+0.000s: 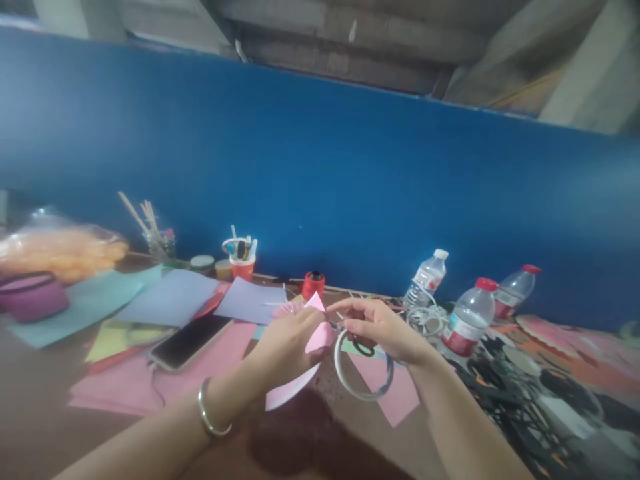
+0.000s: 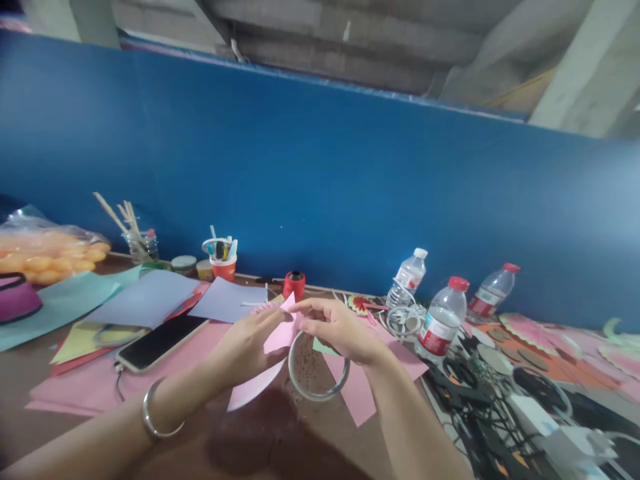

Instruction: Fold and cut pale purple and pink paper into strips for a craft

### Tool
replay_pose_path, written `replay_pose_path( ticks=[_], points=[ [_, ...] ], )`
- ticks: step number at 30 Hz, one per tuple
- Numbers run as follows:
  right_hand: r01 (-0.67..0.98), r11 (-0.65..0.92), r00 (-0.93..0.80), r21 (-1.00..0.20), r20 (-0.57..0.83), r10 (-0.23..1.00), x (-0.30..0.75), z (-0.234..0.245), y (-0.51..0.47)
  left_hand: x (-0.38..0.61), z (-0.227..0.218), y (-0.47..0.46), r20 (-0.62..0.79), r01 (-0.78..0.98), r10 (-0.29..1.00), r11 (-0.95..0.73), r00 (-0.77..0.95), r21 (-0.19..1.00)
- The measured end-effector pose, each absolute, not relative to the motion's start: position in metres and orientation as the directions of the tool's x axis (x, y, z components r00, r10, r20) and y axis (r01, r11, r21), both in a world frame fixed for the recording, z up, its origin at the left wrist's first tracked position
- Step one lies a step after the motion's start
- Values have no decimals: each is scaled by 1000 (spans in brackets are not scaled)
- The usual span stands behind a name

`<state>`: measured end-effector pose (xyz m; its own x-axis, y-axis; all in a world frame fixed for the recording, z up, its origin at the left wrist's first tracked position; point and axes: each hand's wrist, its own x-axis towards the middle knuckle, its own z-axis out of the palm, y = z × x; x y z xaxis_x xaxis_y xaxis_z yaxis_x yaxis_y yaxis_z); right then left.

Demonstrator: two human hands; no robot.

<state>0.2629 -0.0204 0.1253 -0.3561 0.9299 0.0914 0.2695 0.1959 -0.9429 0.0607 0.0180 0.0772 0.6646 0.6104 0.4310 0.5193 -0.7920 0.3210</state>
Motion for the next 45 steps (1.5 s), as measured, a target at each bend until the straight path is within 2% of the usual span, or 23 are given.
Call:
replay_pose_path(
  ticks=[3, 6, 9, 12, 17, 22, 26, 30, 32, 39, 45],
  points=[
    [-45, 185, -272, -982, 191, 943, 259, 135, -23, 70, 122, 16, 454, 452, 573, -819, 683, 354],
    [-279, 195, -175, -940, 250, 952, 257, 140, -25, 75, 150, 9, 460, 415, 560, -825, 689, 383],
    [-372, 181, -152, -910, 252, 956, 256, 141, -30, 78, 154, 5, 444, 423, 608, -786, 658, 451],
    [-360, 144, -164, -922, 214, 963, 256, 138, -34, 78, 146, 7, 405, 462, 687, -715, 603, 525],
    [-167, 123, -139, -978, 147, 979, 254, 133, -32, 70, 146, 18, 342, 508, 760, -632, 553, 585],
    [234, 83, -98, -969, 61, 993, 248, 129, -27, 55, 147, 32, 205, 515, 761, -585, 616, 627],
    [561, 141, -116, -816, 91, 989, 242, 123, -27, 50, 138, 40, 64, 521, 714, -566, 698, 638],
    [853, 103, -62, -511, 98, 993, 240, 115, -22, 51, 133, 44, -15, 505, 669, -547, 743, 667],
    [904, 63, -32, -423, 81, 996, 244, 107, -13, 52, 130, 47, -41, 498, 655, -532, 755, 685],
    [965, -96, 86, -245, -52, 995, 284, 63, 20, 56, 116, 54, -98, 448, 633, -421, 768, 789],
    [982, -121, 93, -142, -191, 977, 307, 32, 32, 62, 109, 51, -84, 341, 649, -282, 756, 897]
  ],
)
